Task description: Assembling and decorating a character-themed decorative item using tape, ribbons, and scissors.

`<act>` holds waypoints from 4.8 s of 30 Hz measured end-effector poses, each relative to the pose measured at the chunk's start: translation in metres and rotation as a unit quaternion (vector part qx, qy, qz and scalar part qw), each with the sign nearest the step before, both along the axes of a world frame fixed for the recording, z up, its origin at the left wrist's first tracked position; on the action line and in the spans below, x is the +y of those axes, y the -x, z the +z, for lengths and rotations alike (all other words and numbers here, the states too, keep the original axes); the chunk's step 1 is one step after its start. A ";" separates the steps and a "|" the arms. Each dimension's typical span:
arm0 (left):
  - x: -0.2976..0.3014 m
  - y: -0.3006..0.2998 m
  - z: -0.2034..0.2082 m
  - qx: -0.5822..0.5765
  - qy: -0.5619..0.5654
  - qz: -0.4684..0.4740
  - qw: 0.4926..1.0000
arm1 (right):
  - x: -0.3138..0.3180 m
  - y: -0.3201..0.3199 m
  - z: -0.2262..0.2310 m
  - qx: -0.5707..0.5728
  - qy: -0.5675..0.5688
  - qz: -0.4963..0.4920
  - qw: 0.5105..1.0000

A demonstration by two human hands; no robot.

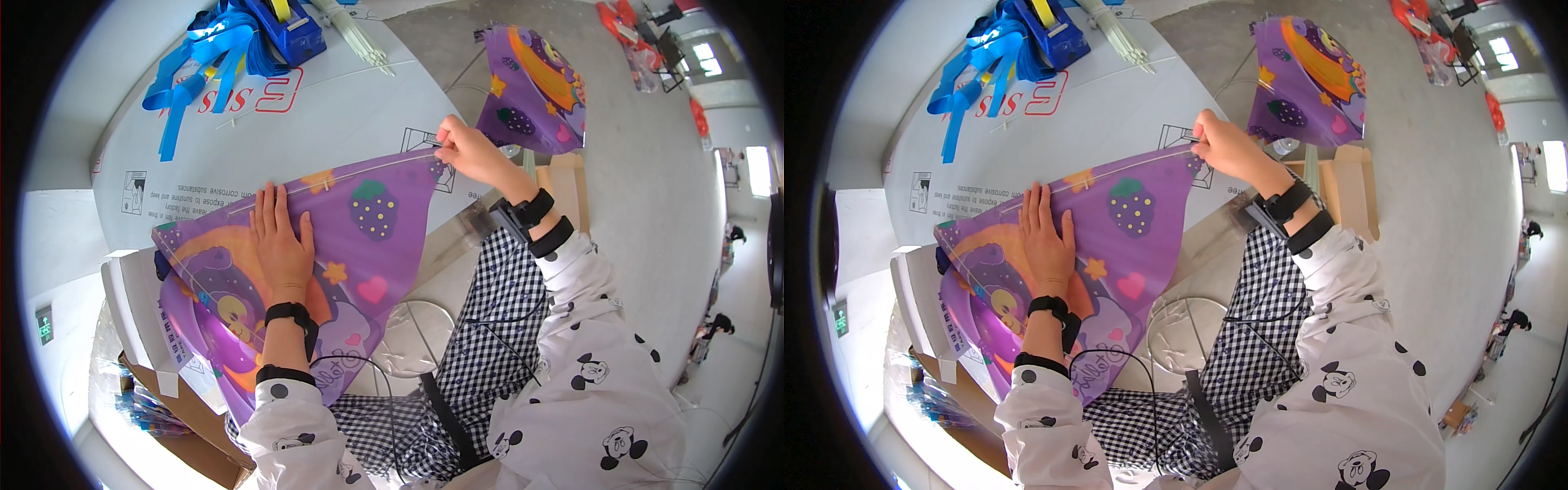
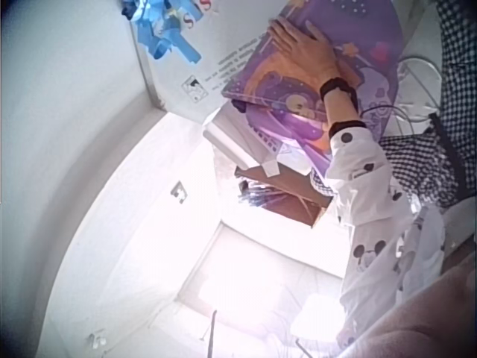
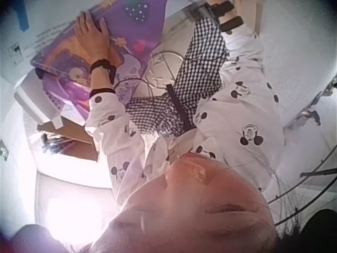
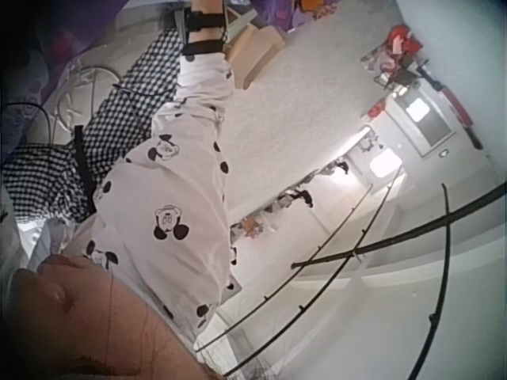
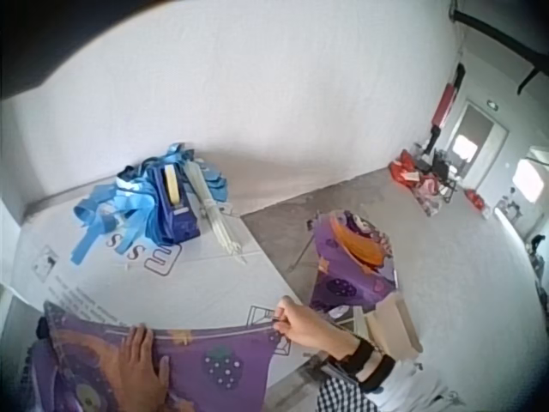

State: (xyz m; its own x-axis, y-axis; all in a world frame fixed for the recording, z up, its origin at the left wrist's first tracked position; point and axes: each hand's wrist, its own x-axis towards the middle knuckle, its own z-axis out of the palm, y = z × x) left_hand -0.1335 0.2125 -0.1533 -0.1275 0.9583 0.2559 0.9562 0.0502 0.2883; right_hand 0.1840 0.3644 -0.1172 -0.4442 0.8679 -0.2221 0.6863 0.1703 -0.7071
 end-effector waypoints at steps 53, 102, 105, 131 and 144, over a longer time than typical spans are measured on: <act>-0.021 -0.016 0.026 -0.127 -0.056 0.001 0.990 | 0.033 0.098 0.033 0.317 -0.213 -0.164 0.909; -0.019 -0.022 0.003 -0.090 -0.025 0.039 0.995 | 0.121 0.214 -0.022 0.200 -0.006 -0.309 0.930; -0.020 -0.024 0.001 -0.094 -0.027 0.047 0.994 | 0.065 0.175 0.005 0.401 0.008 -0.223 0.889; -0.020 -0.024 0.004 -0.086 -0.030 0.050 0.995 | -0.084 0.150 -0.009 0.311 0.136 -0.481 0.808; -0.021 -0.023 0.001 -0.094 -0.037 0.049 0.994 | -0.062 0.162 -0.008 0.207 0.167 -0.514 0.816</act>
